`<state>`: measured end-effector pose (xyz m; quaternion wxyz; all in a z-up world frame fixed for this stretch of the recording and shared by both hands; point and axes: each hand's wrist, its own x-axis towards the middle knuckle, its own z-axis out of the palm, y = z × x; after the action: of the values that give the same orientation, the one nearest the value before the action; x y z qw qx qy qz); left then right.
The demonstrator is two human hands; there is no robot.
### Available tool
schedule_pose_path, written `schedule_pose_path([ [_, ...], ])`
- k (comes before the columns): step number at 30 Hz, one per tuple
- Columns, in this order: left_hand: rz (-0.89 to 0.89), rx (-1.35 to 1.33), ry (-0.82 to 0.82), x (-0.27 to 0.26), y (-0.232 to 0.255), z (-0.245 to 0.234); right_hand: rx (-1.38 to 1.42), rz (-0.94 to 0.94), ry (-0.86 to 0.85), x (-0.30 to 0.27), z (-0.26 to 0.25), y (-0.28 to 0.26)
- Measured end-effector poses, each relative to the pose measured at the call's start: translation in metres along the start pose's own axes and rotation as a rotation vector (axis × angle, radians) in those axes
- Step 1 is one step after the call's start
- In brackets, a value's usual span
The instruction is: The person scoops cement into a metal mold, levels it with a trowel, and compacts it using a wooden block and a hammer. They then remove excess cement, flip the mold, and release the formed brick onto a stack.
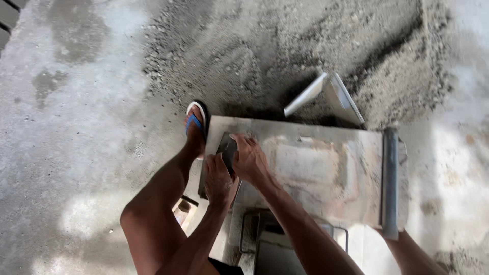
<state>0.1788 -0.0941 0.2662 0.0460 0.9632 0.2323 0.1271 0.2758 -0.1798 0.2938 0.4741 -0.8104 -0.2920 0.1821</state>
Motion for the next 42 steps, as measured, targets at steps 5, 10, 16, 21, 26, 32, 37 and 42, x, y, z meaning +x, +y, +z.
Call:
schedule_pose_path([
  [5, -0.157, 0.064, 0.011, 0.020, -0.019, 0.031, -0.051, -0.014, -0.040, 0.048, 0.043, 0.022],
  [10, -0.153, 0.119, -0.051, 0.021, 0.007, -0.014, 0.008, -0.016, 0.130, 0.000, -0.004, 0.002],
  [16, -0.193, -0.589, -0.267, -0.076, 0.038, -0.058, 0.457, 0.324, 0.548, -0.191, -0.109, 0.005],
  [21, -0.950, -0.908, -1.006, -0.129, 0.043, -0.056, 0.450, 0.939, 0.818, -0.276, -0.107, 0.033],
  [26, -0.950, -0.891, -1.167, -0.117, 0.071, -0.082, 0.921, 1.142, 0.844, -0.334, -0.063, 0.097],
  [32, -1.071, -0.961, -1.168, -0.112, 0.061, -0.063, 1.417, 1.263, 0.610, -0.325, -0.046, 0.121],
  [37, -1.029, -0.895, -1.114, -0.057, 0.063, -0.060, 1.398, 1.233, 0.407, -0.247, -0.096, 0.081],
  [42, -0.868, -1.228, -0.949, 0.045, 0.066, -0.133, 1.362, 1.089, 0.409, -0.148, -0.138, 0.083],
])
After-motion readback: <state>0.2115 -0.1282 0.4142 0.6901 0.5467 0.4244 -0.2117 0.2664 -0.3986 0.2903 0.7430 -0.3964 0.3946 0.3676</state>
